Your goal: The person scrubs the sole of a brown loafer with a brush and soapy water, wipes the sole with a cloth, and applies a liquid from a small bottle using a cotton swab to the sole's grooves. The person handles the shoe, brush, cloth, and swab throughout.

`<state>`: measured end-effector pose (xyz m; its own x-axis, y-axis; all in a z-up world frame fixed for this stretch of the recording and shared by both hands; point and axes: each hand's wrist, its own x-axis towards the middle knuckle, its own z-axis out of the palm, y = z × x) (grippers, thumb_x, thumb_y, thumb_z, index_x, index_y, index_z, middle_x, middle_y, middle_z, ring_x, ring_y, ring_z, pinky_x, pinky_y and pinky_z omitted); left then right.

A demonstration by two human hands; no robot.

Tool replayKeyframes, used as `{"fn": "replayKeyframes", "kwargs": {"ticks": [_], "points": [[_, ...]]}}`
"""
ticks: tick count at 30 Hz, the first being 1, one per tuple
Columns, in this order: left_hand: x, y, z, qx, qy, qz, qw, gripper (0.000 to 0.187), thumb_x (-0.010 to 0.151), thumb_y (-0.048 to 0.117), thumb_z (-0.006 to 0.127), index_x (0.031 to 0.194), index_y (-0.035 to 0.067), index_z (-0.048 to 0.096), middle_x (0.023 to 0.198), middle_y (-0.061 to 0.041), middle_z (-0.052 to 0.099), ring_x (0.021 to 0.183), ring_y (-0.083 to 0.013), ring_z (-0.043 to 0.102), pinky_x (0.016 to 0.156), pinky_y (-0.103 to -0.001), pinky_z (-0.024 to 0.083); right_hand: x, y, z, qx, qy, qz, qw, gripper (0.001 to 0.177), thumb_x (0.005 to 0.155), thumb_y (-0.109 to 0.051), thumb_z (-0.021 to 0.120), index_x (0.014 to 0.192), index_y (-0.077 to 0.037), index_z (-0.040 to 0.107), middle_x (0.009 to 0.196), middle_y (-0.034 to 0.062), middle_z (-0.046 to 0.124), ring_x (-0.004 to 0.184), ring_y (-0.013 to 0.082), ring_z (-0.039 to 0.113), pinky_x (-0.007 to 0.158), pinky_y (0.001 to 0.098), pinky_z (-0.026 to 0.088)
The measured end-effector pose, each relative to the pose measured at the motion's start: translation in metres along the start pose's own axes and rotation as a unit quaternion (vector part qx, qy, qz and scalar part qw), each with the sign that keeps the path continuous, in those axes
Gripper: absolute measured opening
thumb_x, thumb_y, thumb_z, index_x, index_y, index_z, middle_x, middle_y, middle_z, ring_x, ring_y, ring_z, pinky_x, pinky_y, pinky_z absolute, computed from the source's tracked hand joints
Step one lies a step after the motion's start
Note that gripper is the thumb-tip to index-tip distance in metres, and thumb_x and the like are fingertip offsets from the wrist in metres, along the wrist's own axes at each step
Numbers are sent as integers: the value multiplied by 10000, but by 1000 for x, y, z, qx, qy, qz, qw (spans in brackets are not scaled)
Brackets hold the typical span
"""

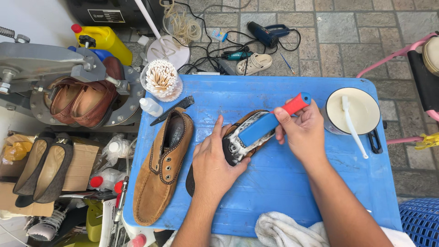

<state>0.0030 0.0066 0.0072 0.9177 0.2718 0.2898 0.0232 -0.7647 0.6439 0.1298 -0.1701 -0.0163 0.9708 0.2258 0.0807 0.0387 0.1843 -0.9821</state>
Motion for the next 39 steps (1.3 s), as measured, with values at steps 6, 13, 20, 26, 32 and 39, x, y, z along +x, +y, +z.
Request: {"fn": "replayKeyframes", "kwargs": {"ticks": [6,13,20,26,32,39], "points": [[-3,1,2,1,3,2,1000,1147,585,288,936,1520,1,337,1296,-61,694,1156,-290,652,997,-450,435,-3,-9,-17,-61,10,-13,998,261,986,-70,698,1113,-16,476,892,102,661,515,148,583,411,282,445],[-2,-1,1,2,8,3,1000,1184,583,295,935,1535,-8,298,1301,-65,688,1155,-295,656,977,-427,457,0,-6,-19,106,52,-46,992,221,1039,-62,657,1169,-45,480,962,134,646,607,185,630,485,312,497],[-2,-3,-6,7,56,-22,998,1238,636,300,929,1558,-43,177,1338,-79,690,1105,-354,664,986,-440,469,-31,-29,-35,174,48,-115,977,92,1117,-76,545,1182,-50,485,1268,231,650,976,306,724,879,429,607],[-9,-3,-18,-33,84,-47,995,1262,668,268,927,1586,-46,120,1335,-95,689,1148,-391,660,1006,-444,488,-62,-13,-50,85,30,-118,989,160,1060,19,586,1187,-35,505,1361,223,595,1092,307,698,972,451,597],[-19,-2,-22,-31,53,0,998,1283,658,248,931,1584,-56,97,1335,-97,696,1137,-382,659,1003,-436,492,-99,-7,-63,-256,29,-120,959,255,900,21,722,1097,-8,563,1336,181,619,1049,254,710,897,366,584],[-23,-6,-11,40,19,65,997,1259,652,305,920,1577,-36,137,1372,-94,656,1203,-332,643,1004,-457,446,-135,-45,-66,-520,-3,-207,829,359,716,-18,798,1052,-27,672,1271,184,649,1119,404,641,948,427,506]]}}
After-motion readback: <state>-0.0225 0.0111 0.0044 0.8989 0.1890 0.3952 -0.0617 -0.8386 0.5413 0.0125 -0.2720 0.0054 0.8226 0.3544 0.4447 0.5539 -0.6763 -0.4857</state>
